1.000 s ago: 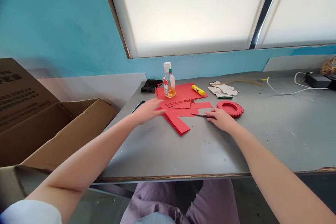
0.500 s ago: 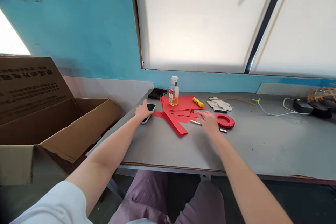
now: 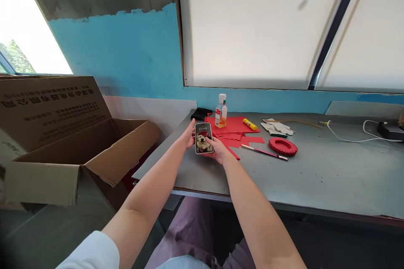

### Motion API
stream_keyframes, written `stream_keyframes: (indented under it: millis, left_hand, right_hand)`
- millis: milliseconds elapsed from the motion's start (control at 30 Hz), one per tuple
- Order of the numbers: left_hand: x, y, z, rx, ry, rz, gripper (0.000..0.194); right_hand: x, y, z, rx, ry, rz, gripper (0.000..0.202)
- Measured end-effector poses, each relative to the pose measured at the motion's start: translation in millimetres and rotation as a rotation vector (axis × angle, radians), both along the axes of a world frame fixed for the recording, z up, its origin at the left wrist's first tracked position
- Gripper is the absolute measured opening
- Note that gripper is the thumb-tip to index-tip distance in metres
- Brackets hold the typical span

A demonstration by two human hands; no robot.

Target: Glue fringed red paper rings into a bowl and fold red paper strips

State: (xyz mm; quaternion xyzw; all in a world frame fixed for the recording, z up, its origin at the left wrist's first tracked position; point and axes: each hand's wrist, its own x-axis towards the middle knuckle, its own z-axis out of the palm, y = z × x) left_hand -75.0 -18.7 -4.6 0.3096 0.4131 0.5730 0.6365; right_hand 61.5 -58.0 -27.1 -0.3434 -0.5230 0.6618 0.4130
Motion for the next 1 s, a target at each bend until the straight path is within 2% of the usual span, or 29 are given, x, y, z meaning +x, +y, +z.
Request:
stream_keyframes:
  millis: [100,200,300,600,833,1000]
  left_hand:
    - [4,-1,2.3,0.035,-0.049,-0.043,0.055]
    - [8,-4,4.4,0.078,-0.092,-0.073,0.058]
    - [11,-7,5.7,0.090,-0.112,-0.080,0.060]
    - [15,-7,3.3,0.110,-0.143,-0.044,0.061]
    - [12,-5,-0.9,0.134,-0.147,-0.071,0.059]
    - [11,-4,-0.7,0.136,-0.156,-0.082,0.058]
  right_hand:
    - [9,-2,0.7,0.012,0.063,0.039,0.045]
    - [8,-3,-1.6,0.032,0.084,0.054,0.063]
    - [5,-1,-8.1,0.045,0.079,0.026,0.070]
    - [3,5,-16.3,0.077,0.025,-0.064,0.070]
    - [5,0,-11.0,0.073,0.011,-0.043,0.067]
    - [4,-4,-5.5,0.042,0.033,-0.031,0.055]
